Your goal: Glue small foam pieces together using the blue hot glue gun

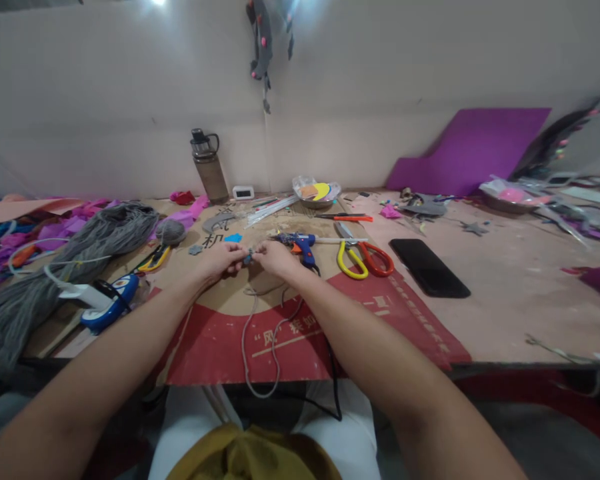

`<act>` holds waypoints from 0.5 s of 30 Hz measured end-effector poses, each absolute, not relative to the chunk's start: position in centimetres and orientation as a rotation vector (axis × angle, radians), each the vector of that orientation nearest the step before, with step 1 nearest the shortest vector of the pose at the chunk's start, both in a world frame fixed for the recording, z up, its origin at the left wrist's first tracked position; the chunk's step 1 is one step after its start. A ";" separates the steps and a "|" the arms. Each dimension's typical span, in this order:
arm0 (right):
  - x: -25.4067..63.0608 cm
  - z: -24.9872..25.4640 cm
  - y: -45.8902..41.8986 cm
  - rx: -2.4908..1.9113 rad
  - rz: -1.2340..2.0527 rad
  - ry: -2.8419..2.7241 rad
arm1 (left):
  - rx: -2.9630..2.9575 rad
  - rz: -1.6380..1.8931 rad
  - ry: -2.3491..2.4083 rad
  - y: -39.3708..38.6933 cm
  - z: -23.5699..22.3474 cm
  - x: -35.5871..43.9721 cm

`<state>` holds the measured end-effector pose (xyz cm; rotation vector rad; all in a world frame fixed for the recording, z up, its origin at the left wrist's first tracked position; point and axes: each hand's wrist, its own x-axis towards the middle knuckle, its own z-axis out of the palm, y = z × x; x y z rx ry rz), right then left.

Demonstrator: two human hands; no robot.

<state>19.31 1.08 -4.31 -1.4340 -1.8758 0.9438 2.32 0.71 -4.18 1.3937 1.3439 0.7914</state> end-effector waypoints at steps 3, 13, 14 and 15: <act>20.0 -2.8 0.1 -1.410 0.637 -2.014 | 1.405 0.812 1.343 1.3 -4.7 2.2; 32.6 4.2 -14.5 -0.976 0.420 -1.532 | 1.434 0.882 1.407 1.2 -3.7 3.5; 34.1 3.0 -16.5 -0.990 0.426 -1.407 | 1.436 0.872 1.404 1.1 -3.6 3.6; 35.6 1.3 -18.3 -1.029 0.396 -1.263 | 1.435 0.854 1.405 1.0 -3.4 3.7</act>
